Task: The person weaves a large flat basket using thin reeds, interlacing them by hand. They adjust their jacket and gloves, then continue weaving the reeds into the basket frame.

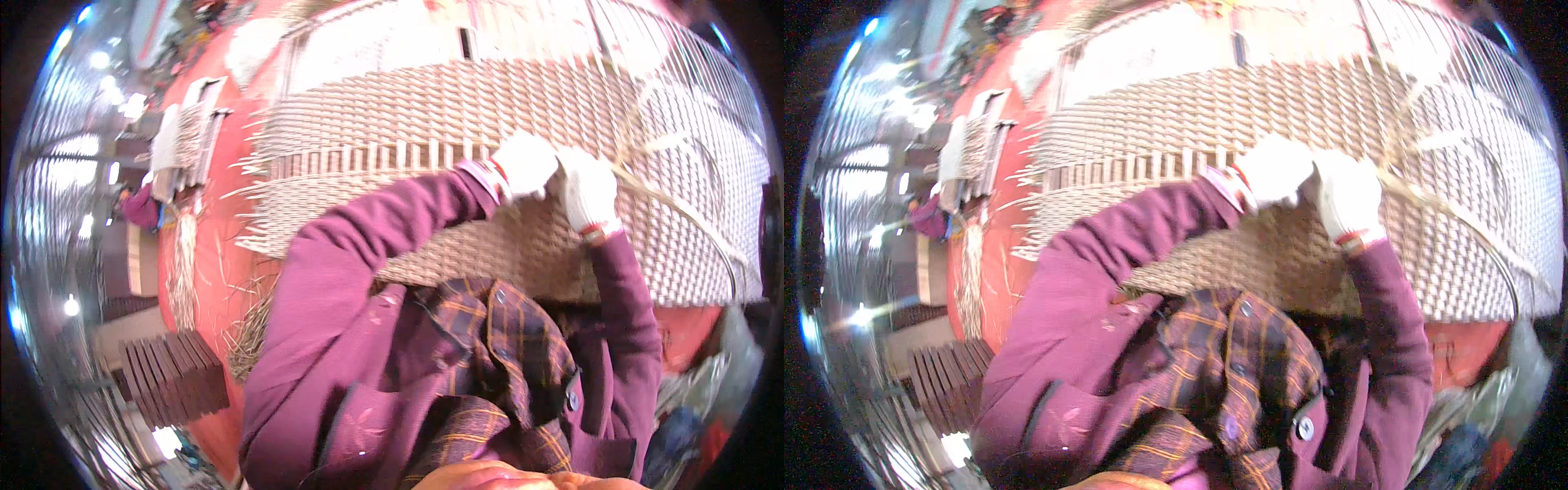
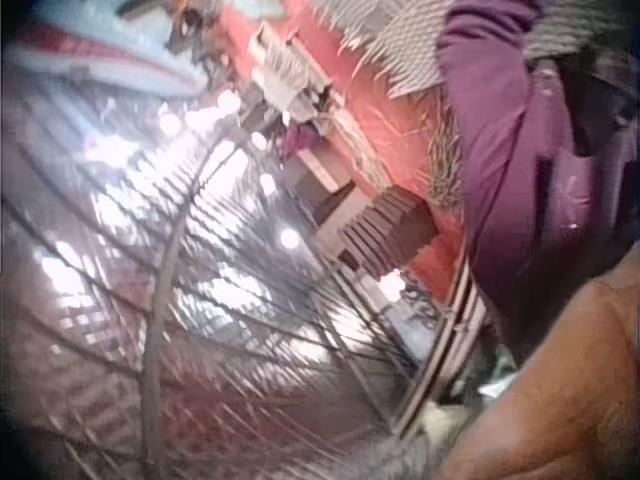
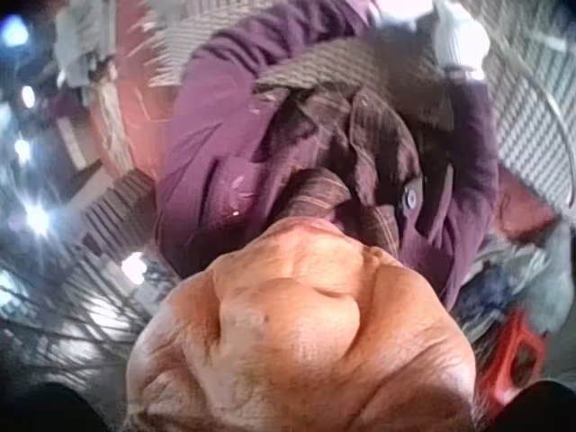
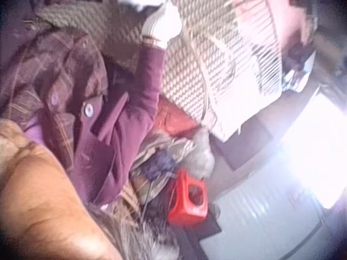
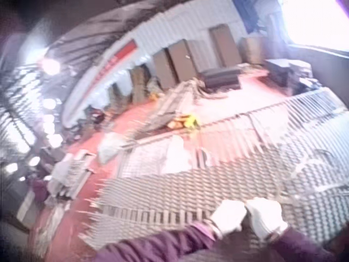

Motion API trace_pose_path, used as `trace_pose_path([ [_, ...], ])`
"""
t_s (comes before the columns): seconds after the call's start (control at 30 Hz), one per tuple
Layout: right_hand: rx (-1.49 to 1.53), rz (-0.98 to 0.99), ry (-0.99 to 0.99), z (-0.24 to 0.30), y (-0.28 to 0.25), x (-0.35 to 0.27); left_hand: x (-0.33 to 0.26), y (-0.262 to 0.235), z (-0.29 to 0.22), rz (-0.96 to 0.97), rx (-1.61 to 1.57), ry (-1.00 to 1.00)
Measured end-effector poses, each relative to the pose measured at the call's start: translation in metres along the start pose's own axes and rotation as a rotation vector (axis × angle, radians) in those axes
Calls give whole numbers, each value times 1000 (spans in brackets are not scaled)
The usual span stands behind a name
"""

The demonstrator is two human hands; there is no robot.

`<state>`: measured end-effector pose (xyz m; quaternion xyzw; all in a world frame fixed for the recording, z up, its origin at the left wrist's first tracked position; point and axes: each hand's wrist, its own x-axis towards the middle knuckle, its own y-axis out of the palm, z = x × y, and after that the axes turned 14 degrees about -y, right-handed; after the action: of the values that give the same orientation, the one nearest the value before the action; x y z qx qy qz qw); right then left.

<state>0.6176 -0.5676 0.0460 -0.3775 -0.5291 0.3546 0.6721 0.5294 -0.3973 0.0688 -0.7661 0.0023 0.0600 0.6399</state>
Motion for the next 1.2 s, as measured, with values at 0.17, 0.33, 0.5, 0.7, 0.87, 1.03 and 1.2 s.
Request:
trace_pose_path([
  [0.17, 144, -136, 79, -5, 12, 7, 24, 15, 14, 231, -319, 58],
  [0.33, 213, -217, 62, 1, -2, -3, 44, 15, 29, 436, -368, 16],
  [0.5, 350, -493, 186, 12, -16, -2, 20, 0, 19, -21, -27, 213],
  [0.7, 471, -400, 120, 23, -28, 5, -42, -59, 32, -33, -587, 174],
  [0.87, 947, -191, 50, 22, -33, 9, -89, -81, 28, 40, -883, -199],
  [1.03, 892, -251, 312, 32, -36, 10, -87, -73, 6, 54, -1165, -469],
  [1.2, 611, -211, 373, 30, -35, 8, -79, -38, 26, 236, -1244, -478],
])
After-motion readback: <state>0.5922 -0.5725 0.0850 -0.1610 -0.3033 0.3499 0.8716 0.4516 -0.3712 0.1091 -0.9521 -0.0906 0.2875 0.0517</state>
